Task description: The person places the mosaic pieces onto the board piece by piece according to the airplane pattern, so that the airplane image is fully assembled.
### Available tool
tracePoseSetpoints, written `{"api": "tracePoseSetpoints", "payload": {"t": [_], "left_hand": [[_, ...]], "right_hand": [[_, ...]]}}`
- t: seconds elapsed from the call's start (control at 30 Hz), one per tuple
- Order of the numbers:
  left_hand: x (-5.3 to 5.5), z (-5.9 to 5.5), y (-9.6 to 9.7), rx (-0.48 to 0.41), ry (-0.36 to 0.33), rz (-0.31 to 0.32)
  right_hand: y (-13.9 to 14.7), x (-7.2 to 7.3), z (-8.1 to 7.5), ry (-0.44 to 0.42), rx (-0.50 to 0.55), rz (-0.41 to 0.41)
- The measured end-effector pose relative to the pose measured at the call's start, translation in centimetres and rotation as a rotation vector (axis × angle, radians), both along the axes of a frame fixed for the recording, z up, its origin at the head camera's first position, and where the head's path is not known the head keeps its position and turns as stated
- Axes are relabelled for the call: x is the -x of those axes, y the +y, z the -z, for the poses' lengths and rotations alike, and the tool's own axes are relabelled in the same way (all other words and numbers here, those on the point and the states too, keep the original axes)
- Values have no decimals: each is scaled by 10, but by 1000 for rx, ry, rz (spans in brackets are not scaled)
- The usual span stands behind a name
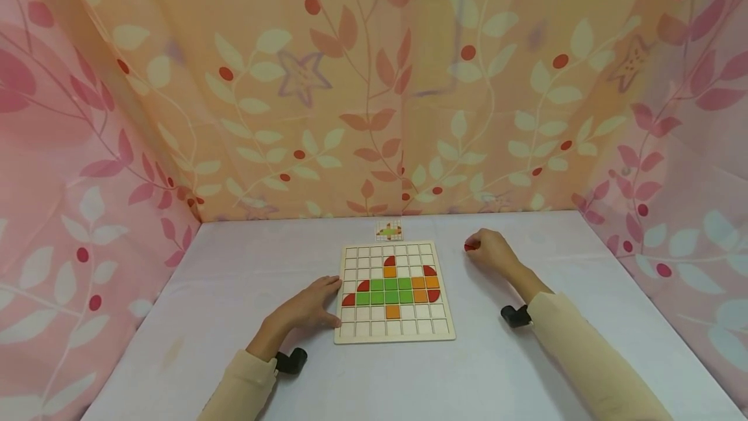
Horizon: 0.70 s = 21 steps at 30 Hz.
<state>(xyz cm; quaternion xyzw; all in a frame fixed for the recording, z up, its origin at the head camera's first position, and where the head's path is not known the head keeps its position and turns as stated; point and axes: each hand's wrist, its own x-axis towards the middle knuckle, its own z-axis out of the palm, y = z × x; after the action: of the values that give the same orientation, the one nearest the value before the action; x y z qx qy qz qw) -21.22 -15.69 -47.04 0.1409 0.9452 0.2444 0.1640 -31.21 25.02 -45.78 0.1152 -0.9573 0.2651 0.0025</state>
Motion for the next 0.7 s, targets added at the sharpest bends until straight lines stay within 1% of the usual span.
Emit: {"api": "tracePoseSetpoints", "payload": {"t": [0.13, 0.33, 0.47, 0.57, 0.7], "left_hand": [[0, 0, -1, -14, 0, 1], [-1, 0, -2, -18, 5, 6], [-2, -3, 0, -36, -9, -16], [-2, -5, 1, -31, -23, -30], [-2, -4, 1, -23, -27, -28]], "right_hand": [[-4, -9, -4, 31, 20, 1], [-7, -19, -6, 69, 39, -33], [-10, -26, -9, 84, 55, -56], [-14, -30, -12, 91, 64, -77], [-21, -36, -14, 92, 64, -105]]}}
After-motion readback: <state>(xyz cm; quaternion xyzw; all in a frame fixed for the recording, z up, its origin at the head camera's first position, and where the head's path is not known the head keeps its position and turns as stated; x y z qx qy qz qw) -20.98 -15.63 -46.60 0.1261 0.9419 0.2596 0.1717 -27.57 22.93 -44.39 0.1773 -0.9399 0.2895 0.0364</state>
